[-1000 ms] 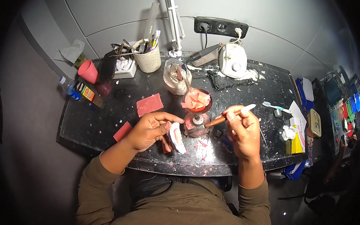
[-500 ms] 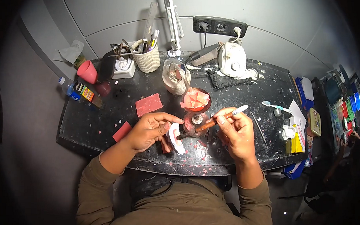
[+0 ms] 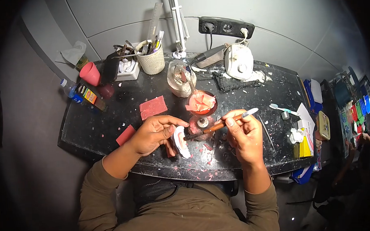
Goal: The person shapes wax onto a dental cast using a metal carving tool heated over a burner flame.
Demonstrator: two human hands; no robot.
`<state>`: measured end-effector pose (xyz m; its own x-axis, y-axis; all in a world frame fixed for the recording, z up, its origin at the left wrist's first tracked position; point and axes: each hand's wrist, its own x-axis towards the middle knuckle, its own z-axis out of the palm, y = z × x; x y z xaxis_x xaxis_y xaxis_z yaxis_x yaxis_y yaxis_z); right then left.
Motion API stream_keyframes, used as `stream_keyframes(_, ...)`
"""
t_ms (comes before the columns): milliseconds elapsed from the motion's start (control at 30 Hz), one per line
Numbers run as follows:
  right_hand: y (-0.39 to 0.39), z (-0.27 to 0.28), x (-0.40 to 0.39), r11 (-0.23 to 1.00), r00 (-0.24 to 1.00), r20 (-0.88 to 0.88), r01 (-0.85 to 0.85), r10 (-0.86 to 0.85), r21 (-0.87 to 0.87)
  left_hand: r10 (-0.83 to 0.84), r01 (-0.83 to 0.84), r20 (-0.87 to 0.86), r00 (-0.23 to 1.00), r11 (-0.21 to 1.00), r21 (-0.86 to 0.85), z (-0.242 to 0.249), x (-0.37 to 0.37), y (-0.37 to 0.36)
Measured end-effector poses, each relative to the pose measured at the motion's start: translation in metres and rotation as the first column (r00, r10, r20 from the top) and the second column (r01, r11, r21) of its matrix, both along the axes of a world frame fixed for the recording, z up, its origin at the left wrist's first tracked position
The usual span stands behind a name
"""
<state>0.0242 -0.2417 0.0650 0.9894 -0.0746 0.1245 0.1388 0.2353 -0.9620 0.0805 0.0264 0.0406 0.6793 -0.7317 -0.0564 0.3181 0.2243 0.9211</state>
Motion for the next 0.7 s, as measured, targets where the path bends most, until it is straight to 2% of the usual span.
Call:
stream_keyframes(400, -0.003, -0.002, 0.000, 1.000, 0.998, 0.050, -0.022, 0.022, 0.000, 0.014, -0.015, -0.028, 1.000, 1.000, -0.016, 0.001, -0.001, -0.001)
stream_keyframes(600, -0.026, -0.001, 0.005, 0.979, 0.976, 0.076, 0.204, -0.204, 0.004, 0.014, -0.014, -0.005, 1.000, 1.000, 0.004, -0.001, 0.000, 0.002)
stream_keyframes(700, -0.028, 0.000, 0.006, 0.971, 0.970, 0.025, 0.240, -0.241, 0.012, 0.018, -0.018, 0.012, 1.000, 1.000, -0.002, -0.003, 0.000, 0.001)
